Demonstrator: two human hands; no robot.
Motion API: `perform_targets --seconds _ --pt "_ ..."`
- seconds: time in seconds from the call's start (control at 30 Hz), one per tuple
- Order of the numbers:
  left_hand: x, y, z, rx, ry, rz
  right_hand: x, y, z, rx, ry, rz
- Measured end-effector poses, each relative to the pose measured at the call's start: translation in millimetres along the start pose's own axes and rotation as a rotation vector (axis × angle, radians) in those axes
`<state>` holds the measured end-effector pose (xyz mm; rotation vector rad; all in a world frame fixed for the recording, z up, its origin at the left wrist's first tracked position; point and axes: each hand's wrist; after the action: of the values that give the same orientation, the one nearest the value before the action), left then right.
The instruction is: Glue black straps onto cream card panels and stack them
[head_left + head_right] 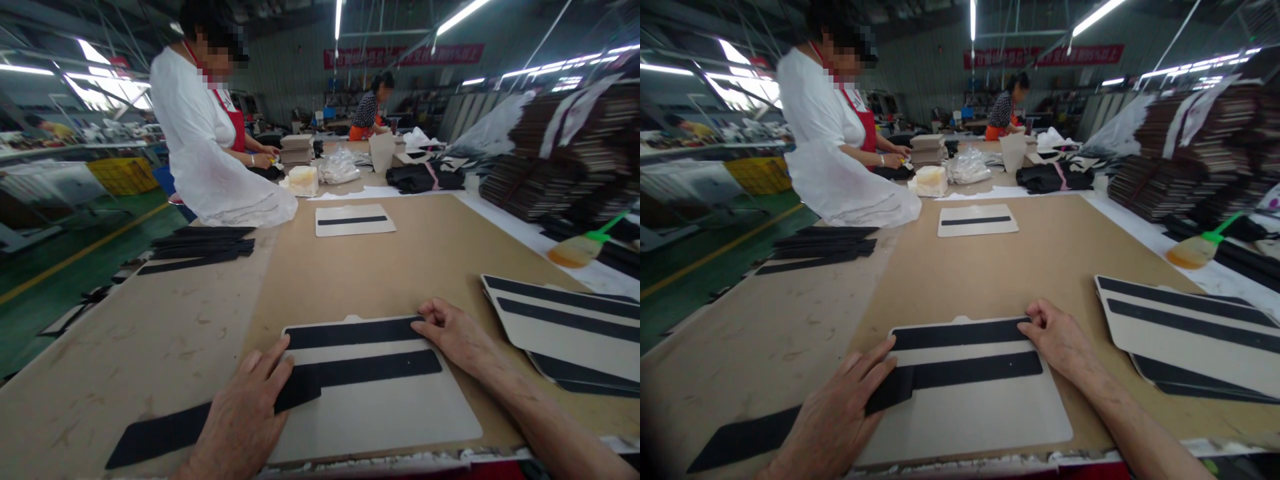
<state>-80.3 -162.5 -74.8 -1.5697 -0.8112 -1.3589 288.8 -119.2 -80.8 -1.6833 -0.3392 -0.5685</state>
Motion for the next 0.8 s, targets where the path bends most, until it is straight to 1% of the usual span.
perform_targets --seconds 0.13,0.27,0.33,0.43,0.5,0.63,0.73,0.8 --pt "-1.6 -0.1 -0.1 -0.013 -0.004 -0.002 -1.8 -5.4 -0.4 -0.017 -0.003 -0.058" --pt "-0.8 1.0 -0.4 0.005 -0.011 -0.011 -1.2 -7.5 1.6 -0.018 -0.019 -0.146" --pt "2.8 1.6 0.3 0.008 -0.032 -0.013 0.2 -5.0 4.1 0.036 -0.029 -0.214" --pt "14.9 3.2 5.3 -0.005 -0.069 -0.012 0.9 -5.5 4.9 0.182 -0.043 -0.333" --pt "26.9 6.0 12.4 -0.03 -0.087 -0.002 -1.9 -14.0 0.3 0.249 -0.085 -0.447" --pt "49.7 17.5 32.0 -0.074 -0.116 0.079 -18.4 -46.4 -21.6 0.388 -0.199 -0.805" --pt "57.3 27.9 41.9 -0.085 -0.101 0.139 -34.2 -66.0 -37.3 0.474 -0.251 -1.008" --pt "56.9 31.8 43.5 -0.082 -0.091 0.156 -41.5 -70.8 -42.3 0.491 -0.279 -1.07"
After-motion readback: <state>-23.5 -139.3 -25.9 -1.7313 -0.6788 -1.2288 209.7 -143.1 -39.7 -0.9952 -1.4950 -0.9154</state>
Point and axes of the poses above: each hand's wrist, its own z-axis towards the middle knuckle, its own x-axis out of the back of the hand, y = z × x, and after that the axes turned 14 degrees about z, right-handed
